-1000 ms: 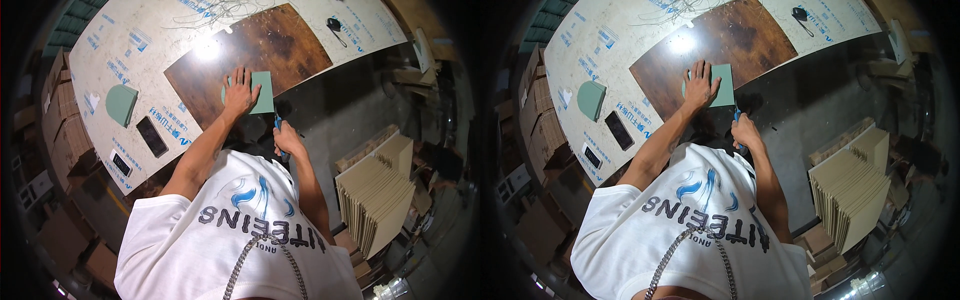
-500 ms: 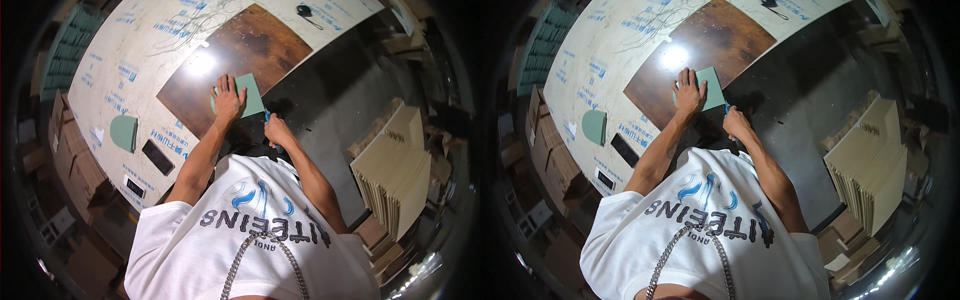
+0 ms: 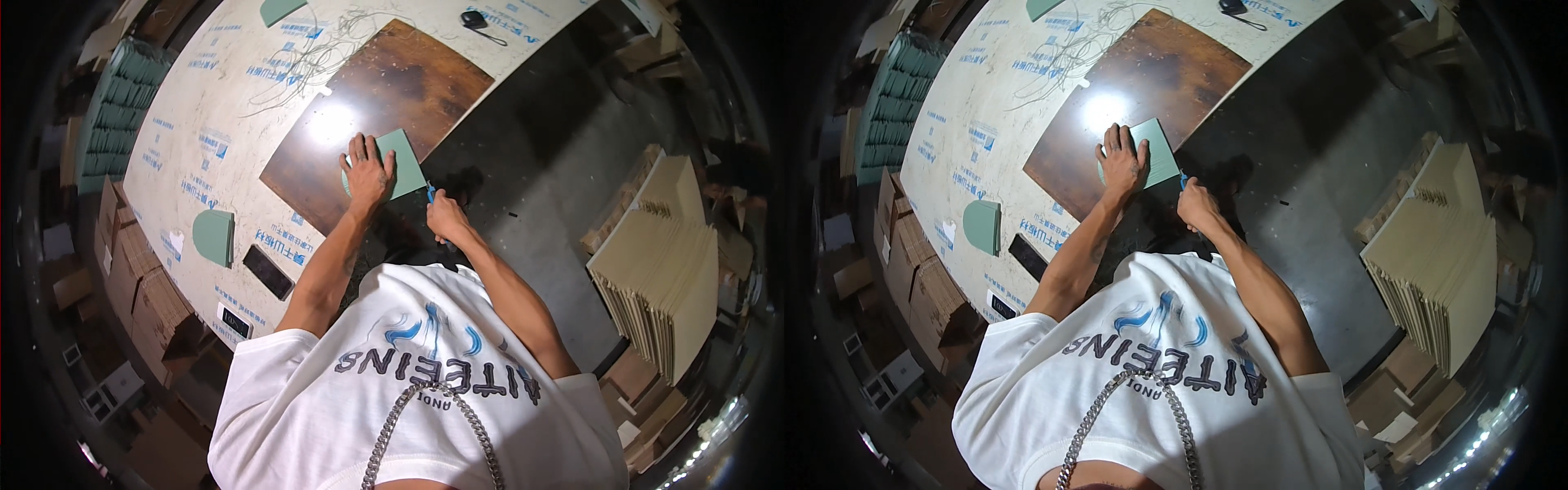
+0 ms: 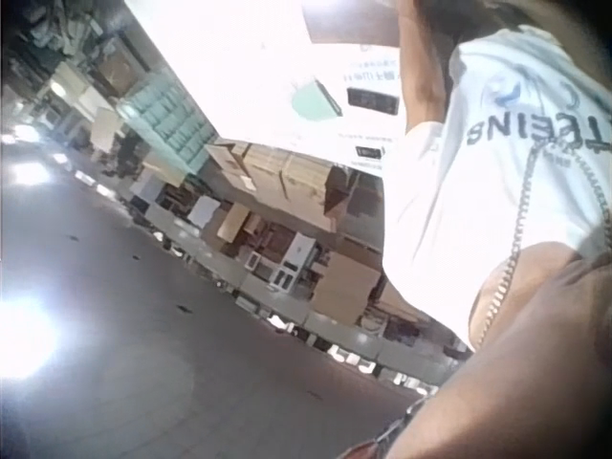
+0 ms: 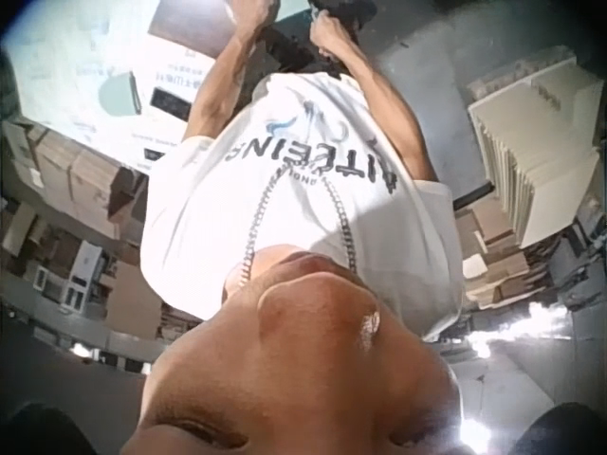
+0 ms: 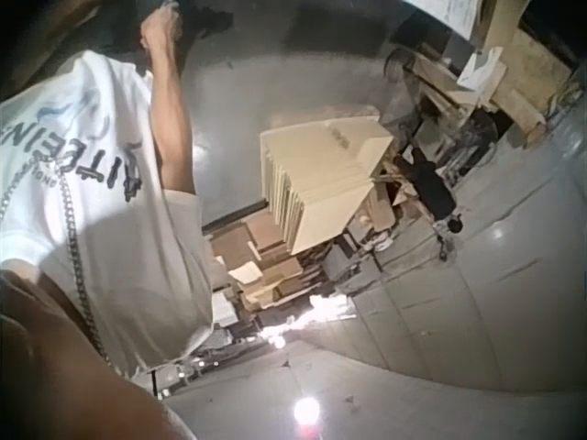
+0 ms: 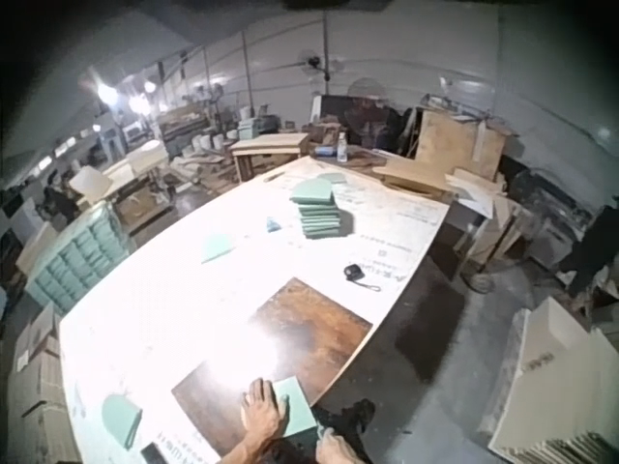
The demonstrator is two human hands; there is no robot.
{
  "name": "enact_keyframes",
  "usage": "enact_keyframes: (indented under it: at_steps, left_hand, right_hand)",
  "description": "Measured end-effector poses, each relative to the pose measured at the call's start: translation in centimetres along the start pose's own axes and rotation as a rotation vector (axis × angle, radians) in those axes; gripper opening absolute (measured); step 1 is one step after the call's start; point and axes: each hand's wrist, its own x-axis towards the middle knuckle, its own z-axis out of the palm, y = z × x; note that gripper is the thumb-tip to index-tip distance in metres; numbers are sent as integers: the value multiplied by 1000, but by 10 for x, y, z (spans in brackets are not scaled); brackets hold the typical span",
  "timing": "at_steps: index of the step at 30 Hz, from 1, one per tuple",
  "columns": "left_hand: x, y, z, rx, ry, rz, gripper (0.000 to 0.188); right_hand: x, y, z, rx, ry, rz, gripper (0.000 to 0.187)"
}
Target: The person uses a utility knife to trim the edges of a light green foam piece on a wooden board. They then use a heat gun to smooth the cut edges and inspect the piece for quality. The person handles multiple foam pieces, stacking them on the table.
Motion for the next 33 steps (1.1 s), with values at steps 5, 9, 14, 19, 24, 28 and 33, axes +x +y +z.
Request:
enact_keyframes:
  at_steps: [5, 9, 14, 19, 24, 28, 33]
  left_hand:
    - [-4, -4, 5, 10, -7, 2, 54]
    - [-1, 4, 0, -9, -30, 14, 53]
    - [0, 10, 0, 14, -30, 14, 54]
    - [-4, 1, 7, 1, 2, 15, 55]
    - [-5, -4, 7, -13, 63, 69, 53]
    - [-4, -10, 12, 1, 133, 51, 52]
    - [-10, -5, 4, -100, -79, -216, 62]
  right_hand:
    - [-15, 10, 5, -75, 24, -29, 25]
    - [11, 42, 40, -181, 206, -89, 26]
    - [14, 33, 28, -137, 179, -88, 37]
    - [17, 97, 87, -174, -22, 54, 40]
    - [36, 90, 43, 254, 268, 131, 33]
    - [41, 66, 27, 1216, 76, -27, 31]
    - [38, 8, 35, 1373, 136, 32, 31]
